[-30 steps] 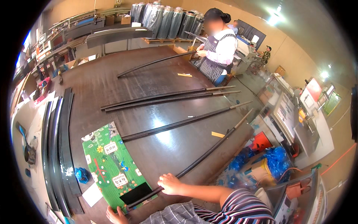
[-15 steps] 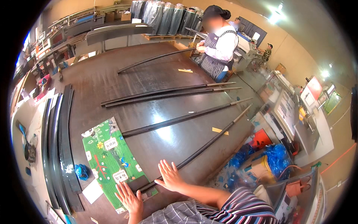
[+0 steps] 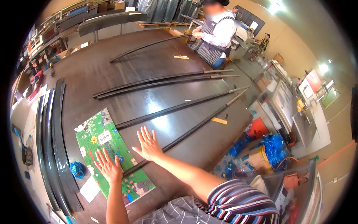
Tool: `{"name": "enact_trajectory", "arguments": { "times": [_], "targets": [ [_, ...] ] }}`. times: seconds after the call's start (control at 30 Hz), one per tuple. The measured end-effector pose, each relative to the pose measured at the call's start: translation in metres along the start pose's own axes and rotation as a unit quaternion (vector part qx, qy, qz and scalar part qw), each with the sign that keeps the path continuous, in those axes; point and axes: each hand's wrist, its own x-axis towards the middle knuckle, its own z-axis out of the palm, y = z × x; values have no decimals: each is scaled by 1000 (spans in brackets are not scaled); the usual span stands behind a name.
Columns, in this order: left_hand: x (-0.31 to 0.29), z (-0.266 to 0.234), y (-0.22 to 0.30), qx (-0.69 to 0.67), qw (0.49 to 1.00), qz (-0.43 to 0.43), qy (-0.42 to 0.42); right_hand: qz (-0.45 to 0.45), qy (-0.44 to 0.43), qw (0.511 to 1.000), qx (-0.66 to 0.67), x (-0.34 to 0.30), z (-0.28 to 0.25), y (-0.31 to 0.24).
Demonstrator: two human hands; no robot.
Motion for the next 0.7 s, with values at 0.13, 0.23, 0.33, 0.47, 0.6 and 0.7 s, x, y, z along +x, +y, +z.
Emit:
{"name": "enact_trajectory", "arguments": {
  "times": [0.13, 0.23, 0.33, 0.47, 0.6, 0.7],
  "targets": [
    [-23, 24, -27, -4, 997, 33, 72, -32, 1, 999, -4, -14, 1, -11],
    [-76, -9, -9, -27, 999, 20, -15, -25, -1, 1000, -8, -67, -15, -12],
    [-111, -16, -17, -63, 998, -12, 26, -39, 24, 998, -42, -99, -13, -6],
    [-109, -9, -37, -117, 987, -75, 84, -42, 26, 999, -23, -108, -15, -7],
    [-99, 4, -23, -62, 997, -11, 42, -44, 0, 999, -29, -99, -21, -6],
    [-96, 12, -24, -95, 993, -16, 64, 10, -3, 1000, -10, -91, -20, -13]
  ]
}}
